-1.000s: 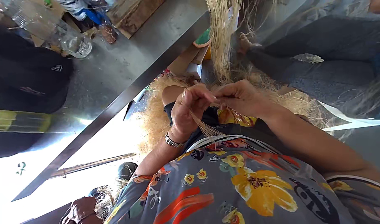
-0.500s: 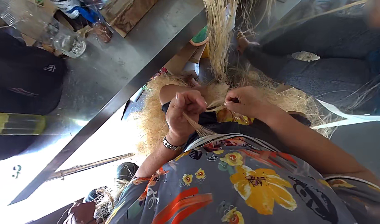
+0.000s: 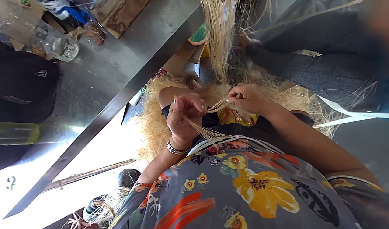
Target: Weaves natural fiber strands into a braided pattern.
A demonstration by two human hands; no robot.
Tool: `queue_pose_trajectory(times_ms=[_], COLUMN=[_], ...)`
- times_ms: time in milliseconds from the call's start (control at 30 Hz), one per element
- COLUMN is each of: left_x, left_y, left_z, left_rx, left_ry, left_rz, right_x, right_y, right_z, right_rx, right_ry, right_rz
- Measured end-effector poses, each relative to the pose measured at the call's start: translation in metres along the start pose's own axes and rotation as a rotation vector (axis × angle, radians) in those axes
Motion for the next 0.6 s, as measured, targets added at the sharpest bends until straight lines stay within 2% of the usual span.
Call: queue_pose_trajectory(times_ms=[100,233,367,467,600], left_x=[-0.004,-0.028,-0.051,-0.055,-0.054], left_y=[-0.001,-0.012,-0.019,-0.012,-0.010], left_z=[0.003,0.033,0.058,0.070,0.082], left_rx=[-0.012,-0.121,-0.205,-0.194,-0.201], left_ry=[-0.019,0.018,0.137,0.133,0.106], left_rz=[-0.042,-0.145,-0.226,-0.245,-0.253], right_x=[-0.005,-0.028,-0.108,-0.169,-0.192], right_y=[0.000,0.015,0.033,0.053,0.074], right_z=[-0.003,-0.006,0.017,0.057,0.097], right_rx=[0.060,0.154,0.069,-0.110,-0.273], right_ry=[-0.173,0.091,0.173,0.216,0.351], right_rz=[-0.050,-0.063,-0.251,-0.400,-0.584])
Point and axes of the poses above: each hand's wrist, its own y-axis away from the middle knuckle, its own z-axis out of the back of the hand, x = y × z, the point moved 5 cm from there along -y, towards the middle knuckle, and after that the axes turned 7 degrees about -x, right-handed, at the moved point
